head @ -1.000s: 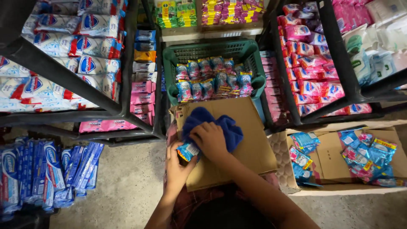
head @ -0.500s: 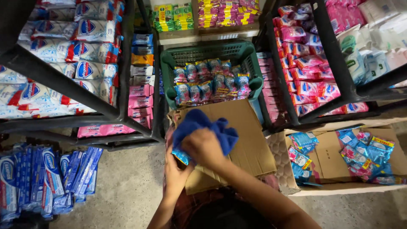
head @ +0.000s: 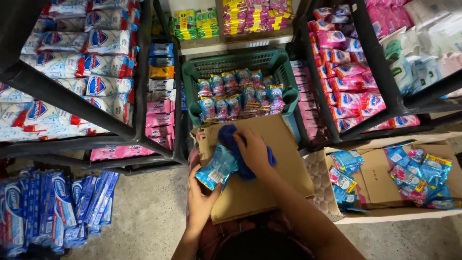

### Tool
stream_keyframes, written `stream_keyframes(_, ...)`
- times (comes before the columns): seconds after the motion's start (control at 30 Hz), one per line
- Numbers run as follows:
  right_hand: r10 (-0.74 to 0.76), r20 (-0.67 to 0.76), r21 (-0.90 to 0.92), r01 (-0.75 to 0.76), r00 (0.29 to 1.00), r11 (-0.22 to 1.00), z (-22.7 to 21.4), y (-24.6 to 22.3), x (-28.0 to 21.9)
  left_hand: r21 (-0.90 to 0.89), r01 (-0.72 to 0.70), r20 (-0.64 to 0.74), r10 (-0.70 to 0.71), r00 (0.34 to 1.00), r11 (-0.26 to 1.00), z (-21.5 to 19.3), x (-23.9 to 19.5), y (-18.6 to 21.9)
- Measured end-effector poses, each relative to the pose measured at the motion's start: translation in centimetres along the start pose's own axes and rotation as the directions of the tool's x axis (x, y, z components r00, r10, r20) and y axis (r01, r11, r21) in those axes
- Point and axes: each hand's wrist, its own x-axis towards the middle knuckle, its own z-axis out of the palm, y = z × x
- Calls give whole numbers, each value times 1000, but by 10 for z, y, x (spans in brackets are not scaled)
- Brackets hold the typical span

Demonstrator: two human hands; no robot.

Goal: Wiping down detergent sachets with a cloth and neatly arranging them into a storage crate.

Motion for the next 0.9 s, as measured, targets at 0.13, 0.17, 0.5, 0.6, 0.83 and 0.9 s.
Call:
stream_keyframes(0.13,-197,61,67,193,978,979,-13,-45,-11,-53,58,46,-56,997,997,-4,2,5)
stream_keyframes(0.17,-284,155,52,279,946,959,-13,-58,-14,-65,75,55,-72,996,995,-4,4,8)
stream_keyframes(0.5,-306,21,-177,304,952,936,21,-24,-24,-40,49,63,-46,997,998,-3,2,11)
stream_keyframes(0.6,-75,83,64,70,994,995,26,20,-9,-7,-27,7,27,1000,1000,-2,5,13)
stream_keyframes(0.83,568,454,514,-722,687,462,-7,73,17,175,167,32,-175,984,970,-11,7,-4)
stream_keyframes(0.9,629,557,573,-799,543,182,-6,78,22,175,258,69,-274,959,950,-10,13,0)
